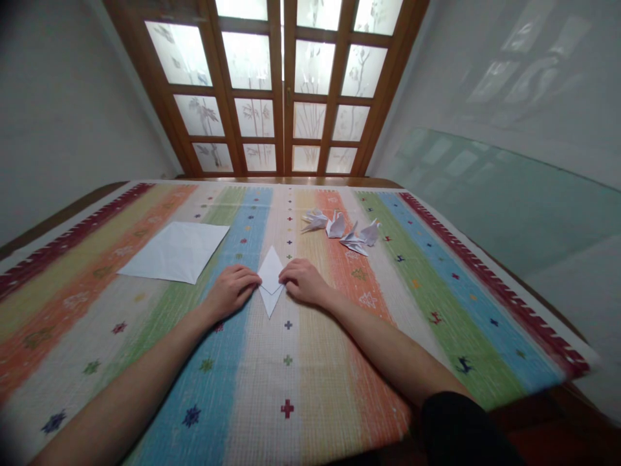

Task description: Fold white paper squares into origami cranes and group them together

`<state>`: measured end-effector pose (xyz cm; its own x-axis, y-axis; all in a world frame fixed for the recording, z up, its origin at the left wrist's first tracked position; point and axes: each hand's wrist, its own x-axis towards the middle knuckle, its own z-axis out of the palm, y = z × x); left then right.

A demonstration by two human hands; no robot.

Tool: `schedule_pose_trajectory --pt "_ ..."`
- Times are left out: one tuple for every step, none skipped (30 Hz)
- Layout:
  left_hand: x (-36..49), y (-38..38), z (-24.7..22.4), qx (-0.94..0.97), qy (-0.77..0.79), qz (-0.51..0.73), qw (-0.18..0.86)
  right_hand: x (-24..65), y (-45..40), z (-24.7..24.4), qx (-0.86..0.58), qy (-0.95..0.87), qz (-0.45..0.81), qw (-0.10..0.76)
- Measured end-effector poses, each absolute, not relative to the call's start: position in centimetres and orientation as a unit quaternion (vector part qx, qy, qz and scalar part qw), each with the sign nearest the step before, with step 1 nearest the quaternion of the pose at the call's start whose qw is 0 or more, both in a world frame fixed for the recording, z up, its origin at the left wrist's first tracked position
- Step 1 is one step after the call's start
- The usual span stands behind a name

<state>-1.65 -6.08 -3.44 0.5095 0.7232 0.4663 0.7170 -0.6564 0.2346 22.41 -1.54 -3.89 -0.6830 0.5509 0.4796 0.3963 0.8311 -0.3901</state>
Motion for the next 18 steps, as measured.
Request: schedule_pose_trajectory --pt "-1.5 -6.1 -3.4 0.866 0.423 0.265 0.019 22.3 -1.6 -3.9 -0.288 -0.894 0.160 0.304" --pt "-1.4 -6.2 -3.4 0.863 0.432 0.261 0.028 22.3 -1.6 -3.8 -0.325 -0.876 0.181 0.308" --pt "-1.2 -6.2 -3.3 0.858 0.442 0.259 0.033 22.1 -1.6 -3.7 -0.367 -0.855 0.192 0.312" --pt "-1.0 -6.2 -3.2 0.853 0.452 0.258 0.038 22.0 -1.7 -3.6 -0.409 -0.834 0.191 0.315" --pt "-0.8 -6.2 -3.2 0.847 0.463 0.256 0.045 21.9 -1.7 -3.6 -0.447 -0.817 0.182 0.317" --pt "-0.7 -6.1 -3.1 0.840 0.476 0.256 0.054 21.7 -1.7 -3.5 -0.474 -0.804 0.170 0.316" --pt "-0.5 -5.9 -3.0 0.829 0.492 0.258 0.068 21.5 -1.7 -3.5 -0.491 -0.798 0.158 0.311" --pt "-0.4 -5.7 -3.0 0.816 0.508 0.261 0.085 21.4 -1.7 -3.4 -0.497 -0.799 0.150 0.304" --pt "-0.2 -5.4 -2.9 0.802 0.525 0.266 0.103 21.3 -1.7 -3.4 -0.497 -0.803 0.147 0.294" --pt "-0.1 -5.1 -2.8 0.787 0.542 0.269 0.119 21.1 -1.7 -3.4 -0.494 -0.808 0.151 0.284" --pt "-0.1 -4.8 -2.7 0.774 0.558 0.269 0.132 21.1 -1.8 -3.4 -0.491 -0.811 0.161 0.275" --pt "0.0 -4.5 -2.6 0.765 0.569 0.267 0.142 21.0 -1.8 -3.4 -0.488 -0.812 0.173 0.270" --pt "0.0 -4.3 -2.5 0.760 0.576 0.261 0.148 20.9 -1.8 -3.5 -0.488 -0.810 0.185 0.268" --pt "0.1 -4.1 -2.5 0.759 0.579 0.256 0.152 20.9 -1.9 -3.5 -0.489 -0.806 0.196 0.270" --pt "0.1 -3.9 -2.5 0.759 0.579 0.254 0.157 20.8 -1.9 -3.6 -0.491 -0.801 0.206 0.274" --pt "0.0 -3.7 -2.6 0.757 0.578 0.256 0.166 20.8 -2.0 -3.6 -0.494 -0.795 0.214 0.280" --pt "0.0 -3.6 -2.6 0.752 0.579 0.262 0.177 20.7 -2.0 -3.6 -0.496 -0.789 0.222 0.285" --pt "0.0 -3.5 -2.7 0.744 0.582 0.269 0.188 20.7 -2.0 -3.6 -0.499 -0.784 0.228 0.289"
